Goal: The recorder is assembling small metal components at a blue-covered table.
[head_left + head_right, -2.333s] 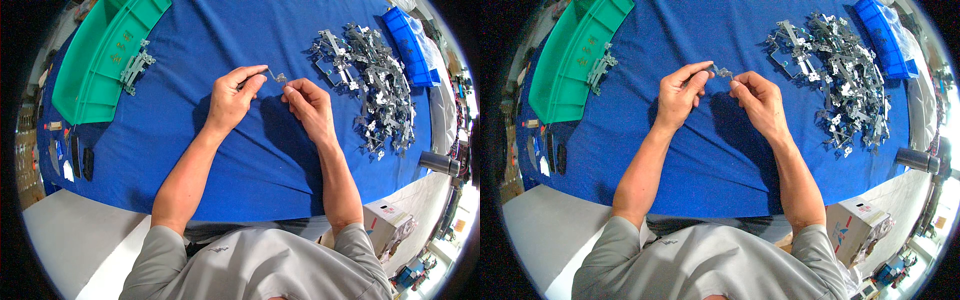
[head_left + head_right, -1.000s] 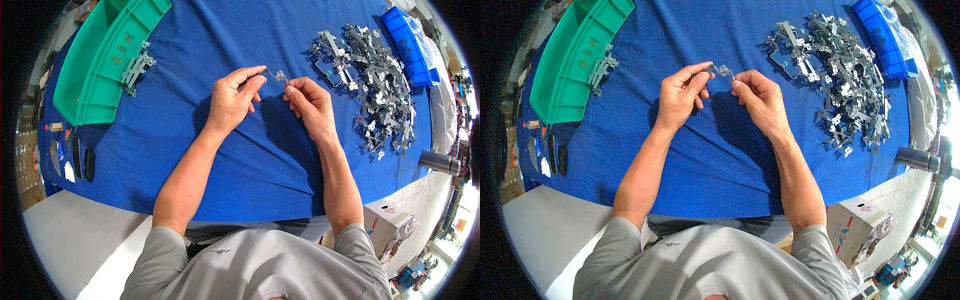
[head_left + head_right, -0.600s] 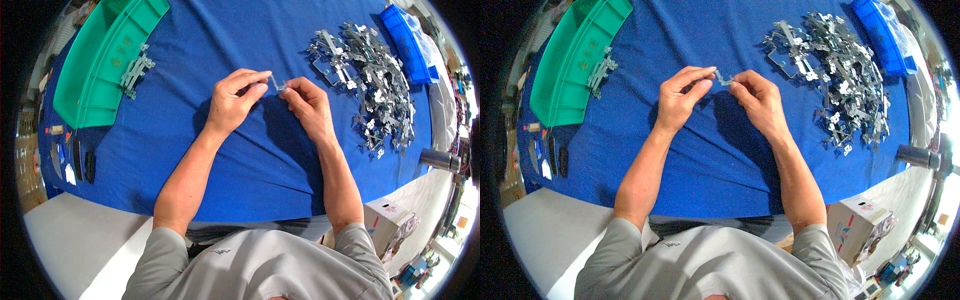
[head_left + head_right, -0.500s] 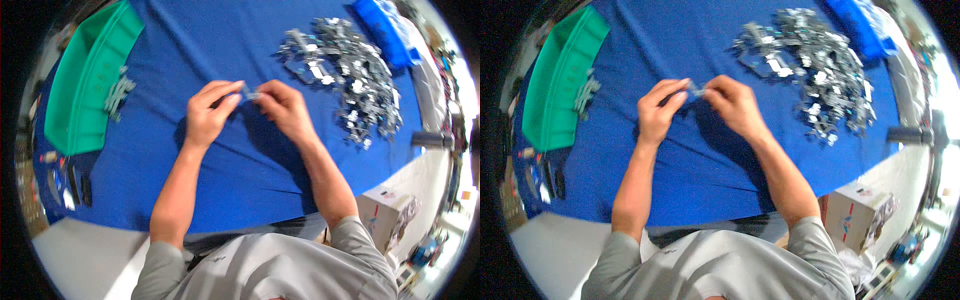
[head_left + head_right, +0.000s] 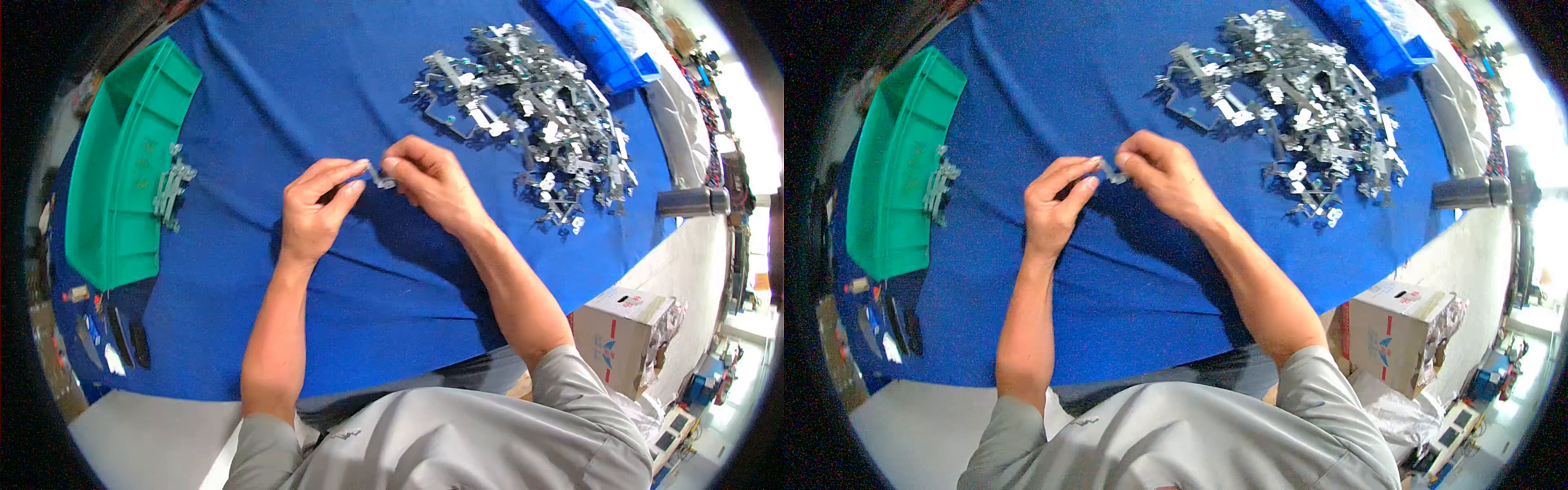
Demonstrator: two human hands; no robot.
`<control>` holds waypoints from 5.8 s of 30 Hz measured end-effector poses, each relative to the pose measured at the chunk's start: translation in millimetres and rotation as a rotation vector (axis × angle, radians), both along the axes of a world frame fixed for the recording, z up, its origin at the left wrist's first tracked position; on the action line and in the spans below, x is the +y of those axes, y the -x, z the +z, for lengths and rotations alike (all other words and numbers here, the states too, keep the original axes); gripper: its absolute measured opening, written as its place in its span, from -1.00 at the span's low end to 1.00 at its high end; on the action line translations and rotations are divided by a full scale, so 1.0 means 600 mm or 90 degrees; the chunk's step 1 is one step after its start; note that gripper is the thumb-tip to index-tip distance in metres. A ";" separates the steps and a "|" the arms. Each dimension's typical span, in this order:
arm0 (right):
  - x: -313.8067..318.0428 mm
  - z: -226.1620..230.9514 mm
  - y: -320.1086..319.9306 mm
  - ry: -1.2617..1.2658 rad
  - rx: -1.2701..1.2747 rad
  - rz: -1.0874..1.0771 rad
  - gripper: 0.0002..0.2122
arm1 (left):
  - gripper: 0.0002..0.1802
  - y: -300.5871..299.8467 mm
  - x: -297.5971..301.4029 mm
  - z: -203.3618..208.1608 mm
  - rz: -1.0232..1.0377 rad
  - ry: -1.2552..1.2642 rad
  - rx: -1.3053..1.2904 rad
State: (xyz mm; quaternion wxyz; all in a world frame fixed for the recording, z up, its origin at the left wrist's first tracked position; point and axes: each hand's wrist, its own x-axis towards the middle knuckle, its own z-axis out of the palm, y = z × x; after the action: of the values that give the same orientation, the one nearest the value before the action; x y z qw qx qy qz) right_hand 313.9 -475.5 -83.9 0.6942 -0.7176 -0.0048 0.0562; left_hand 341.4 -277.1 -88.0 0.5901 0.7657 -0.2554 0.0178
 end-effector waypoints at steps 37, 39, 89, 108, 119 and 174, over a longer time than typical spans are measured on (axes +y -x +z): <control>-0.003 0.002 -0.001 -0.074 0.014 -0.040 -0.82 | -0.75 -0.005 -0.003 -0.012 0.013 0.031 -0.037; -0.004 0.004 -0.002 -0.017 0.027 0.002 -0.79 | -0.74 -0.006 -0.003 -0.013 0.010 0.024 -0.050; -0.010 -0.006 -0.004 -0.041 0.013 -0.015 -0.85 | -0.76 -0.004 -0.007 -0.010 -0.013 0.030 -0.028; -0.005 -0.002 0.001 0.037 0.024 -0.017 -0.84 | -0.72 0.000 -0.010 -0.011 0.075 0.079 0.166; -0.002 0.000 -0.002 -0.037 -0.005 -0.024 -0.86 | -0.77 -0.004 -0.005 -0.012 0.033 0.034 -0.026; -0.003 -0.016 0.001 0.182 -0.110 -0.021 -0.87 | -0.74 -0.002 -0.012 -0.014 0.074 -0.039 -0.107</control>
State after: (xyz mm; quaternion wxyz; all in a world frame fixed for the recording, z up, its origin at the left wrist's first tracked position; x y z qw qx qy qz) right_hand 313.2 -477.4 -93.5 0.5825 -0.8114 -0.0450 -0.0171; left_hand 342.5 -284.4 -96.2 0.5408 0.7927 -0.2595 0.1088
